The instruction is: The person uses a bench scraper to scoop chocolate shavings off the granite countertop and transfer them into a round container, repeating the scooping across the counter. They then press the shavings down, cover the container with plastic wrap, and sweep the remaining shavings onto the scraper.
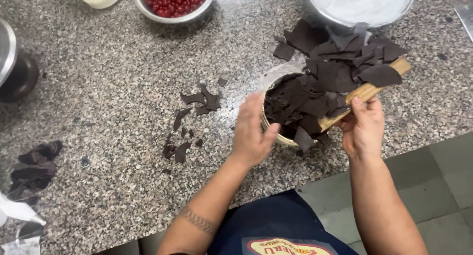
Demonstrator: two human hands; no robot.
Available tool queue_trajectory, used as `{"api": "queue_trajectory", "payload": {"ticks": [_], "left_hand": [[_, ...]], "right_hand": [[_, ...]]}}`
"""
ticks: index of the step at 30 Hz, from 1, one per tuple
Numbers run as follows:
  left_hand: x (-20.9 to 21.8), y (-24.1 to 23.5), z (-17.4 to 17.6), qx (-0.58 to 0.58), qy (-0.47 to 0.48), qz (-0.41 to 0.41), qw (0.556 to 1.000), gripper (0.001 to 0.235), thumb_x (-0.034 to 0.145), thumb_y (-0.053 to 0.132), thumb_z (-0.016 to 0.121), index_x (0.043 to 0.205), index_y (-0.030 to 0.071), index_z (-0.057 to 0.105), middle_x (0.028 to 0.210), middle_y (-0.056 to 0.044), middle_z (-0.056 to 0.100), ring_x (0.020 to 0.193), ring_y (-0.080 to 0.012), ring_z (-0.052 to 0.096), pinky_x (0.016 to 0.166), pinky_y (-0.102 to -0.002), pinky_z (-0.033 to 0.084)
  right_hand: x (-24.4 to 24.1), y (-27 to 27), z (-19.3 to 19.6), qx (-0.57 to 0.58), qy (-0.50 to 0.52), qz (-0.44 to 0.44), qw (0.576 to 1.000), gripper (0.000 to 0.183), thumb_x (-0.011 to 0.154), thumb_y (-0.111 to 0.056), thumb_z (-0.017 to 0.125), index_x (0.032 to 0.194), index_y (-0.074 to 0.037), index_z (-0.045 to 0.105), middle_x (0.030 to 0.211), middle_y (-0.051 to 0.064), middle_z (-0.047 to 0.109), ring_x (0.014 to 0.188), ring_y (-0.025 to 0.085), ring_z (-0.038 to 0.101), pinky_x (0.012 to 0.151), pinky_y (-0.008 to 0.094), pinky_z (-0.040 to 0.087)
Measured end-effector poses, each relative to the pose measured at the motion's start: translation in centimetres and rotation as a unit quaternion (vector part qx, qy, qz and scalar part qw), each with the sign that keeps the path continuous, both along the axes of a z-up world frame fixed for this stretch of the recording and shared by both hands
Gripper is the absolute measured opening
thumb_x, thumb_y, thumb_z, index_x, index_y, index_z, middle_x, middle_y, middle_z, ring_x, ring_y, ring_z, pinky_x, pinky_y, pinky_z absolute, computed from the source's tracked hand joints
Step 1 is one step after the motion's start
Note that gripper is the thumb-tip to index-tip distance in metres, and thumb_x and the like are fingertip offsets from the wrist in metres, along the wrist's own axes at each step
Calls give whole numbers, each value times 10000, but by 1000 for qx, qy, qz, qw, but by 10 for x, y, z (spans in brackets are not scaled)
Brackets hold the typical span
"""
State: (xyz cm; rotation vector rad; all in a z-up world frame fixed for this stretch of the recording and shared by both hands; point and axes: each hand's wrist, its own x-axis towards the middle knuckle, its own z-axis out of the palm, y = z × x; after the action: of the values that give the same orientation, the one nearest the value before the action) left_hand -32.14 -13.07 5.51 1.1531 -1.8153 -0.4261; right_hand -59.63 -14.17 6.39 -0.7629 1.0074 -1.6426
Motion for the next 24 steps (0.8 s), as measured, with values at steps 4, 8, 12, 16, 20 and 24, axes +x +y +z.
{"api": "queue_trajectory", "payload": {"ticks": [4, 8, 12, 16, 20, 24], "left_hand": [[-27, -17, 8, -21, -85, -30, 996, 764, 1057, 505, 472, 1621, 26, 283, 1694, -204, 323, 1606, -349, 250, 1326, -525, 167], [-43, -29, 26, -67, -172, -85, 979, 753, 1037, 545, 495, 1606, 78, 337, 1690, -146, 317, 1598, -305, 246, 1316, -503, 188], [-46, -30, 23, -33, -248, -133, 959, 693, 1034, 535, 489, 1570, 103, 417, 1665, -120, 357, 1559, -282, 304, 1291, -468, 228], [-51, -31, 12, -22, -260, -125, 957, 625, 1057, 476, 459, 1569, 118, 434, 1668, -107, 376, 1562, -274, 333, 1296, -452, 242], [-55, -34, 15, -9, -321, -117, 940, 642, 1035, 469, 428, 1535, 67, 423, 1627, -146, 370, 1518, -299, 334, 1241, -467, 241], [-58, -35, 15, 19, -342, -123, 931, 644, 1044, 461, 412, 1525, 34, 420, 1628, -163, 364, 1517, -310, 333, 1236, -468, 248]], "right_hand": [[-6, -1, 10, -18, 2, -24, 1000, 220, 1104, -152, 595, 1284, -98, 480, 1179, 84, 658, 1031, 246, 728, 844, 485, 661], [-18, -5, 1, -48, -1, -39, 998, 211, 1133, -119, 598, 1303, -85, 478, 1214, 91, 637, 1078, 259, 707, 895, 496, 645], [-13, -6, 2, -25, -2, -69, 997, 208, 1094, -121, 591, 1270, -92, 485, 1177, 75, 635, 1034, 236, 705, 849, 466, 656], [-21, -6, -15, -28, -6, -70, 997, 209, 1125, -114, 596, 1301, -75, 492, 1193, 75, 630, 1063, 221, 697, 912, 434, 644], [-30, -12, -29, -54, 4, -77, 996, 201, 1146, -83, 615, 1301, -43, 492, 1180, 96, 640, 1052, 218, 686, 930, 416, 627], [-14, -10, 6, -81, 16, -81, 993, 277, 1093, -100, 652, 1304, -64, 476, 1167, 80, 633, 1039, 215, 686, 904, 440, 655]]}}
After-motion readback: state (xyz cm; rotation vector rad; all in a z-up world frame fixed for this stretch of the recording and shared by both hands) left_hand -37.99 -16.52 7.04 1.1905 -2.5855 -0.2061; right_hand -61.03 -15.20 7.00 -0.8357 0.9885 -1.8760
